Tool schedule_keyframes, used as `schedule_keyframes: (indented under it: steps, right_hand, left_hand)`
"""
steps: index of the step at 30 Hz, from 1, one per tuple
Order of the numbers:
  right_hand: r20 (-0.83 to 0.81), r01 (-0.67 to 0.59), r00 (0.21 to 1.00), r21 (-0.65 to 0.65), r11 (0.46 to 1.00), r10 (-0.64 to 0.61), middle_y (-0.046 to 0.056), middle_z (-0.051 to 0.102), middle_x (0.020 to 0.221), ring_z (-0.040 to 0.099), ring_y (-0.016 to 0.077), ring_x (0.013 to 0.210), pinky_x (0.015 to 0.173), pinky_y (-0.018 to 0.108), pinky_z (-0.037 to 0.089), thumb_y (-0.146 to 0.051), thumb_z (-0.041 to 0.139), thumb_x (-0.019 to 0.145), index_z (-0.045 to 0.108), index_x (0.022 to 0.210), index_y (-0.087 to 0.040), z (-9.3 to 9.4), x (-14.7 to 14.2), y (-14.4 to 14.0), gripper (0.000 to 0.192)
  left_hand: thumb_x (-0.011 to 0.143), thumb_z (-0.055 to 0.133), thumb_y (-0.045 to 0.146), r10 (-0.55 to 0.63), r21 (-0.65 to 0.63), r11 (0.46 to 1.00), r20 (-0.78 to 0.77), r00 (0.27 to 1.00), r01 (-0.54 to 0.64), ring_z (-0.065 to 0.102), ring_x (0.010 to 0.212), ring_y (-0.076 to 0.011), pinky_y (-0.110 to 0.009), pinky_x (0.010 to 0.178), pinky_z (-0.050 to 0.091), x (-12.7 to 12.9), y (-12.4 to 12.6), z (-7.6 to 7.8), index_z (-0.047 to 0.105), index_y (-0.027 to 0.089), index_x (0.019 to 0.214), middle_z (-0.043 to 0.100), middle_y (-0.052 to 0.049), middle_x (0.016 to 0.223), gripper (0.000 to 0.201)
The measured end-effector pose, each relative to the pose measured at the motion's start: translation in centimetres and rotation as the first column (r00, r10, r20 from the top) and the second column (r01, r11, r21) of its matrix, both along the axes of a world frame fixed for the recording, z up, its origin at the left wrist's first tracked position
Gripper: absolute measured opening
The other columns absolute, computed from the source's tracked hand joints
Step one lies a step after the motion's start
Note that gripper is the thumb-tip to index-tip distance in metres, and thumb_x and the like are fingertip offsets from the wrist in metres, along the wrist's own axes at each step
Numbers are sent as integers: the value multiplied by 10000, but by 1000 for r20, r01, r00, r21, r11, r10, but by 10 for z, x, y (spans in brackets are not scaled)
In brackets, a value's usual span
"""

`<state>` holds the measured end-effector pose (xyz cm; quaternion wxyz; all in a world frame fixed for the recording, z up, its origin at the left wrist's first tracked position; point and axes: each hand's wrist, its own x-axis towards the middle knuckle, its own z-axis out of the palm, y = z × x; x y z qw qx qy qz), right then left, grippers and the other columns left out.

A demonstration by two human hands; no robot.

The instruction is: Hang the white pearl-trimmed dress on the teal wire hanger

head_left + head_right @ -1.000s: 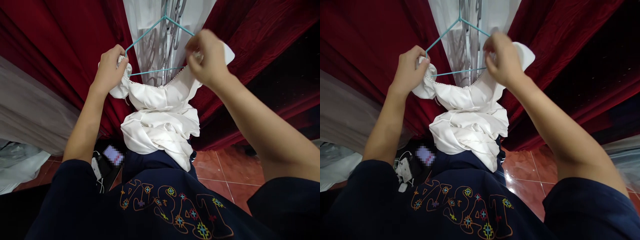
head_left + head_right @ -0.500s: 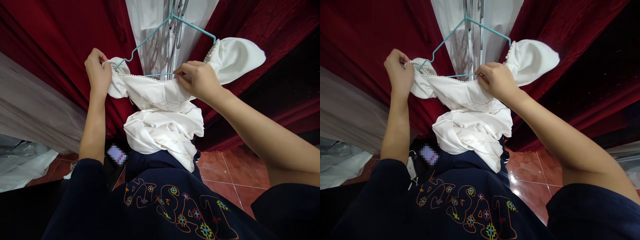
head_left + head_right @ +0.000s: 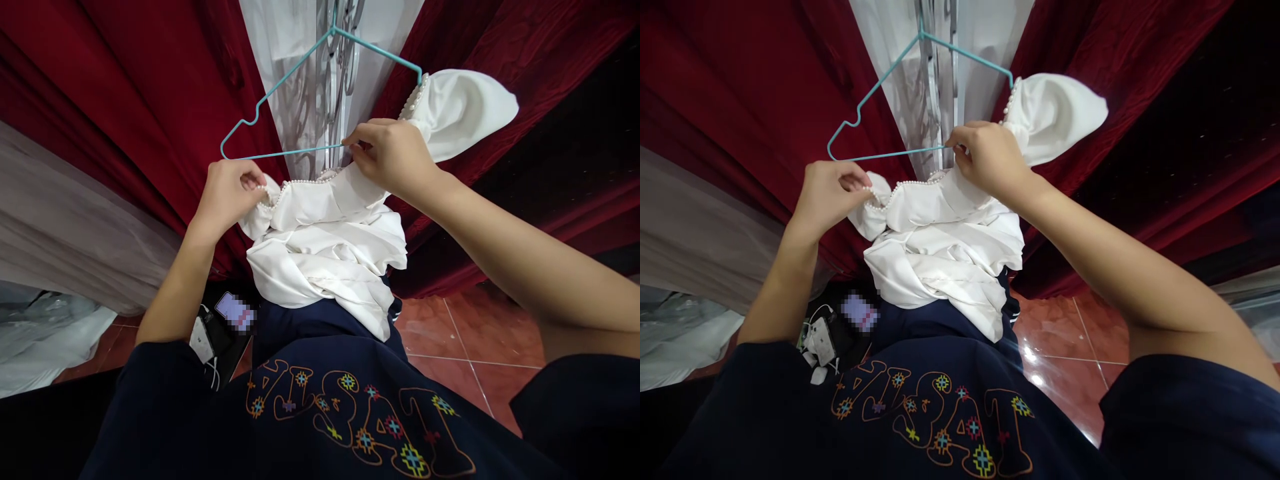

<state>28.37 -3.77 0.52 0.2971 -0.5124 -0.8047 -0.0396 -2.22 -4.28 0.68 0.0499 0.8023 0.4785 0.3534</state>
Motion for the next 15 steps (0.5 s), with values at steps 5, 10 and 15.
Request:
schedule_keyframes:
  steps: [5, 10, 15]
  right_hand:
    - [32, -26, 999, 6, 1000, 26, 78, 666, 1154, 577, 267, 1040, 958, 429, 429, -302, 408, 975, 630, 1241, -333, -4, 2, -7, 348]
    - [-22, 175, 984, 309, 935, -177, 109, 551, 1375, 470, 272, 1277, 1078, 451, 385, -304, 487, 968, 572, 1274, -283, 8, 20, -7, 319]
    - [-65, 387, 922, 170, 906, -382, 147, 576, 1307, 568, 285, 1140, 970, 432, 478, -386, 632, 916, 572, 1251, -208, 23, 36, 19, 385]
  left_hand:
    - [872, 624, 107, -136, 269, 955, 21, 990, 126, 666, 1089, -263, -419, 1001, 527, 11, 33, -3, 668, 231, 1049, 686, -67, 1101, 220]
    - [929, 542, 131, -109, 283, 953, -6, 994, 106, 677, 1012, -268, -417, 980, 506, 6, 58, -21, 712, 227, 1025, 720, -71, 1027, 217]
    - [952, 600, 247, -83, 352, 930, -64, 994, 101, 650, 943, -287, -465, 958, 512, -1, 56, -21, 720, 226, 990, 703, -83, 940, 127]
